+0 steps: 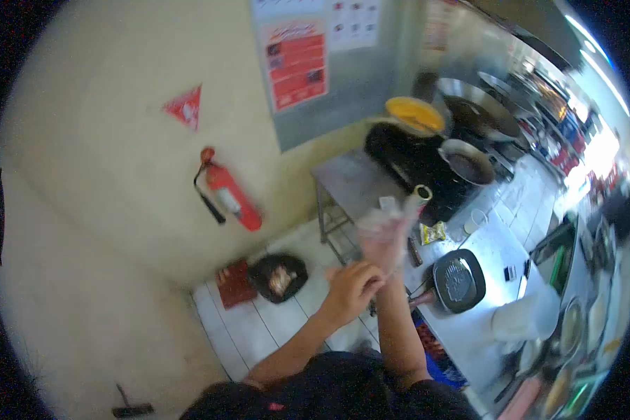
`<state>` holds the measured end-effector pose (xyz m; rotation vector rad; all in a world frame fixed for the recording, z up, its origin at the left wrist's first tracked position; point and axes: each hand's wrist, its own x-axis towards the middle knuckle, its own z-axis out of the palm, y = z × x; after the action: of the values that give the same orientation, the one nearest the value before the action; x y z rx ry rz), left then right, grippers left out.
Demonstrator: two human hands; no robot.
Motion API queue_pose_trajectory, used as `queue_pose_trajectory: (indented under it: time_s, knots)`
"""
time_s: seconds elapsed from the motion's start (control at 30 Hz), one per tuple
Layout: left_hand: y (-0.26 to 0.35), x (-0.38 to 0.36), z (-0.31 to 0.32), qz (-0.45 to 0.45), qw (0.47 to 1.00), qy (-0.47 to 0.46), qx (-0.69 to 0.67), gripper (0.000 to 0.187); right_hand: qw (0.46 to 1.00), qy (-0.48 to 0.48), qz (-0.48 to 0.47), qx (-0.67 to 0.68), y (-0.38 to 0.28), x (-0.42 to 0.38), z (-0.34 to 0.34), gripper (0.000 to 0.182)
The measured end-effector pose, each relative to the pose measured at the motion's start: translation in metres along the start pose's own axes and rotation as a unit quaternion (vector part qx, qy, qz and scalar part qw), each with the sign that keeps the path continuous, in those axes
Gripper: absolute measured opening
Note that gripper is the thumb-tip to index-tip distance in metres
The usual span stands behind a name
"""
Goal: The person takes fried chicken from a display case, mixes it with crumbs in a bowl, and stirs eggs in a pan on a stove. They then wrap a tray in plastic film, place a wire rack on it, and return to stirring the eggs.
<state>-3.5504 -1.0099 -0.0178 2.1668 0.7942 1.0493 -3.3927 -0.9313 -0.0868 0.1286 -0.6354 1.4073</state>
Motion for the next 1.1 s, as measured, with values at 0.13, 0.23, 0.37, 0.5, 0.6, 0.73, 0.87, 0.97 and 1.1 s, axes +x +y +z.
queue_pose_trajectory:
  time_s: [0.13,0.23,0.37,0.5,0.6,0.73,0.87,0.97,1.1]
  knots:
    - [0.007,0.013,0.054,0.078,0.996,0.026,-0.030,0.016,0.984,0.107,-0.068,-0.128,-0.025,0.001,0.110,0.075]
    - [0.017,0.036,0.084,0.100,0.993,-0.011,-0.067,0.021,0.973,0.118,-0.098,-0.173,-0.098,-0.016,0.060,0.078]
    - [0.018,0.075,0.117,0.136,0.984,-0.053,-0.105,0.024,0.989,-0.076,-0.109,-0.064,-0.146,-0.002,0.038,0.077]
    - [0.023,0.111,0.129,0.178,0.970,-0.128,-0.106,0.025,0.947,0.124,-0.253,-0.152,-0.162,0.027,0.062,0.071]
    - [0.029,0.150,0.129,0.175,0.965,-0.185,-0.067,0.026,0.899,0.237,-0.336,-0.150,-0.185,0.040,0.055,0.071]
    - [0.029,0.184,0.143,0.197,0.965,-0.157,-0.071,0.014,0.963,-0.167,-0.197,-0.074,-0.235,0.055,0.005,0.071]
    - [0.034,0.205,0.156,0.203,0.955,-0.201,-0.075,0.014,0.924,0.131,-0.314,-0.173,-0.231,0.083,0.046,0.072]
    - [0.019,0.226,0.167,0.208,0.955,-0.197,-0.078,0.014,0.942,0.007,-0.308,-0.131,-0.264,0.082,-0.005,0.072]
    - [-0.010,0.268,0.170,0.195,0.927,-0.292,-0.130,0.013,0.966,-0.073,-0.230,-0.098,-0.277,0.104,-0.032,0.071]
